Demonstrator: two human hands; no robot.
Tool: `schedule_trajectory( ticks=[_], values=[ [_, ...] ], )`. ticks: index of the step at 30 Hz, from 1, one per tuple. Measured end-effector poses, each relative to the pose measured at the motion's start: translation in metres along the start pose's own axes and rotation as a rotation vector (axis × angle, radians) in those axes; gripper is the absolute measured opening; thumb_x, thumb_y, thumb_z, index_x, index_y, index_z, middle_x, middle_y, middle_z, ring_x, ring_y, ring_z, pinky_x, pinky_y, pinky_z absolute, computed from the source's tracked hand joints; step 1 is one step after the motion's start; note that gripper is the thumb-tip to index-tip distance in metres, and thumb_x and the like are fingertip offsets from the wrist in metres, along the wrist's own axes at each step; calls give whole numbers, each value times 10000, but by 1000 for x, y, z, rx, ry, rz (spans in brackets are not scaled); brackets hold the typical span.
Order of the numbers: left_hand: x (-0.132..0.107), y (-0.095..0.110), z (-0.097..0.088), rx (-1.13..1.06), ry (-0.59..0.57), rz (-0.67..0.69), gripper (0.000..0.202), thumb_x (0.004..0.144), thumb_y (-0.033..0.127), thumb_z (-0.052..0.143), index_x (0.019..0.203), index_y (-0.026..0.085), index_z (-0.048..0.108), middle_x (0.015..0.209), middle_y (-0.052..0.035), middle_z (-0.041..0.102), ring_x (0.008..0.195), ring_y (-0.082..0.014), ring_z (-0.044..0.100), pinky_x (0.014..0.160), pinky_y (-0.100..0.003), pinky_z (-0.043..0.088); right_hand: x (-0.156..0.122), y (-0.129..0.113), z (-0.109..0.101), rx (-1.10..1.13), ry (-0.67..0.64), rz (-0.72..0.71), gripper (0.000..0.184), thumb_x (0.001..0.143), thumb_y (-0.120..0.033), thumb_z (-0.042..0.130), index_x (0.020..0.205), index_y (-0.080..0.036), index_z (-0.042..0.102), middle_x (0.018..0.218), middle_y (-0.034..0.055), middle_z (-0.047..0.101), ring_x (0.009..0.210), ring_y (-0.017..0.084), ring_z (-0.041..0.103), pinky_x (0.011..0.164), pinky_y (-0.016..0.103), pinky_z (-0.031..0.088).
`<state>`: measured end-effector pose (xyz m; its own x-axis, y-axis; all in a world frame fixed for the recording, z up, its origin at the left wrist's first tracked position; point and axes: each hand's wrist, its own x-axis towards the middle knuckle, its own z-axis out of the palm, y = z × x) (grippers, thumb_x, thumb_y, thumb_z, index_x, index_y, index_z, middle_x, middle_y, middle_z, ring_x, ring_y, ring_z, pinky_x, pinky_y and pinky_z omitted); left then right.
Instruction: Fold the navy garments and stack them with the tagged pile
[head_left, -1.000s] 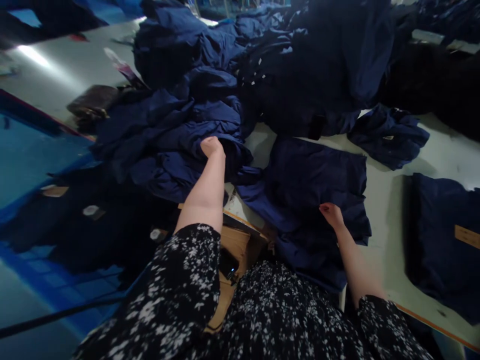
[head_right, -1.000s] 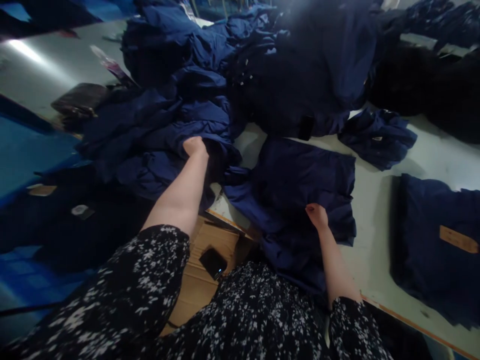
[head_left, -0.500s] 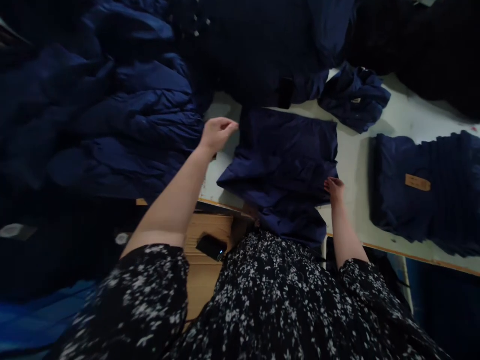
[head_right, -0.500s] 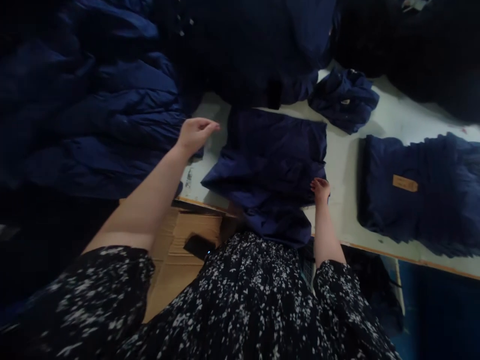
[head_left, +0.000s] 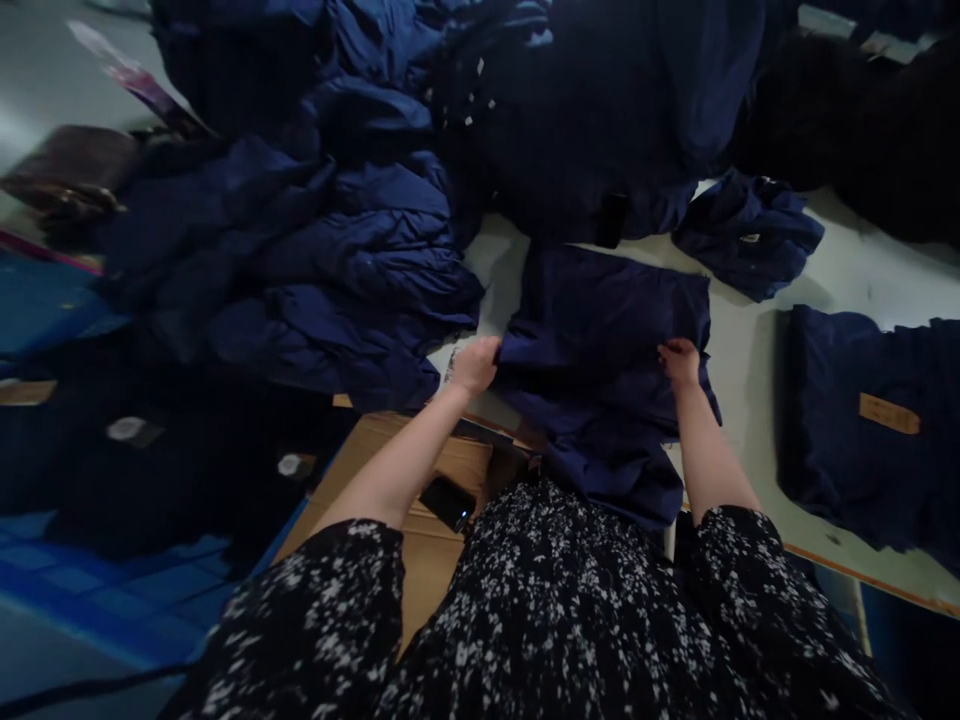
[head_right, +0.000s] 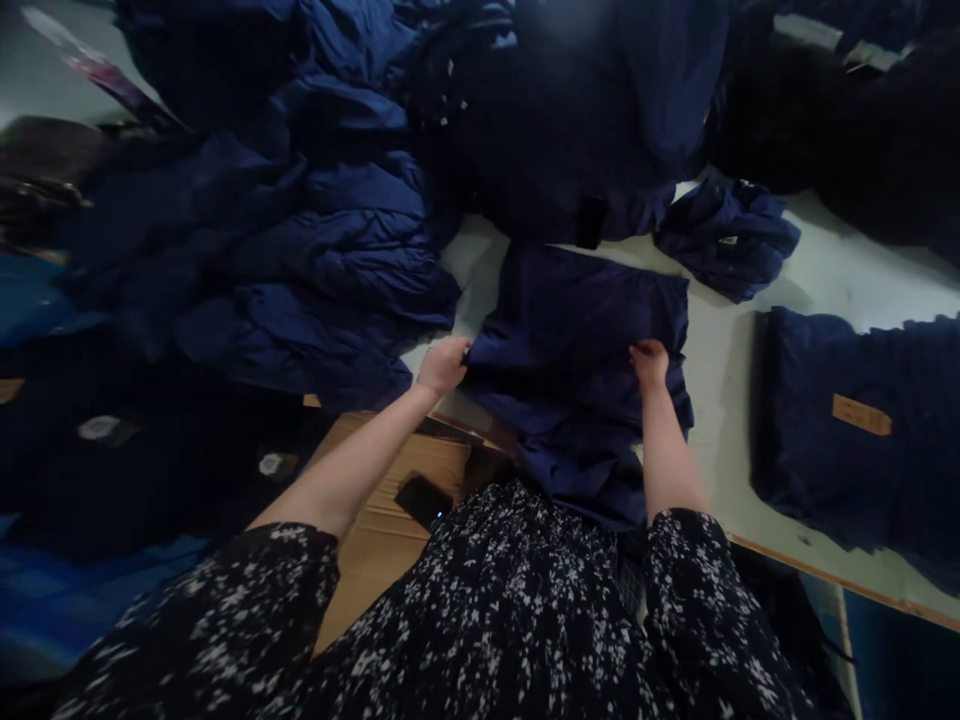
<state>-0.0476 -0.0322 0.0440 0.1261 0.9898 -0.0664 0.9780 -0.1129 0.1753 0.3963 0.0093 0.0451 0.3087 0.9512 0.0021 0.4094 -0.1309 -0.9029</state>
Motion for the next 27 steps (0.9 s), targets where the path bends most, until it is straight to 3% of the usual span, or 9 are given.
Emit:
schedule_trajectory(
  ticks=[3,6,8,10,13,16,21,24,27],
  values=[
    [-3,-22,-5,27,43,150,306,849,67,522,1063,212,685,1114,-133,697,1090,-285,660,916,-374,515,5,-14,-30,171,79,-37,483,697,-620,773,891,-278,493,724,-37,596,691,196,684,585,328,558],
    [-1,-44,-5,-20,-99,369,227,816,114,563,943,233,709,1028,-88,711,967,-248,672,819,-330,510,-12,-5,-56,243,-5,-88,485,565,-497,869,843,-286,532,743,-38,640,749,205,690,722,385,605],
    [6,-51,-2,-78,-210,490,148,785,171,615,867,240,717,961,-49,726,909,-220,672,787,-298,502,-31,11,-62,72,-80,41,448,535,-470,858,812,-275,566,741,-28,666,749,214,691,713,382,601],
    [20,-54,0,-139,-224,475,113,793,229,630,848,237,729,887,-20,734,845,-191,664,760,-270,493,-47,29,-60,-71,-125,185,371,581,-502,802,757,-262,581,670,-18,657,676,227,681,616,368,575],
    [55,-49,-2,-222,-74,260,217,898,288,564,958,219,760,902,-29,747,804,-169,663,741,-256,496,-58,47,-53,-150,-99,270,338,694,-574,705,671,-254,598,563,8,616,569,232,636,535,357,522],
    [98,-35,-5,-199,3,188,324,957,256,492,1104,214,777,1085,-76,752,951,-190,701,845,-276,529,-56,52,-46,-316,-17,272,442,763,-667,666,625,-252,605,588,47,629,676,283,687,664,407,575],
    [154,-1,-1,-46,-169,410,453,799,144,560,1155,269,812,1352,-28,715,1223,-210,653,1063,-291,486,-51,56,-33,-350,103,56,427,682,-635,761,738,-232,633,853,103,727,916,316,699,908,485,577],
    [176,3,1,-74,-332,458,438,745,157,571,1073,287,829,1169,18,786,1074,-184,694,965,-239,499,-55,61,-35,-131,146,36,477,672,-642,745,859,-216,640,853,74,698,829,259,664,831,452,578],
    [191,-12,-5,-150,-423,411,428,785,242,590,1158,237,799,978,-11,791,854,-166,687,800,-235,494,-57,65,-43,-59,178,20,469,732,-659,713,868,-219,623,796,29,654,779,218,630,788,408,560]
  ],
)
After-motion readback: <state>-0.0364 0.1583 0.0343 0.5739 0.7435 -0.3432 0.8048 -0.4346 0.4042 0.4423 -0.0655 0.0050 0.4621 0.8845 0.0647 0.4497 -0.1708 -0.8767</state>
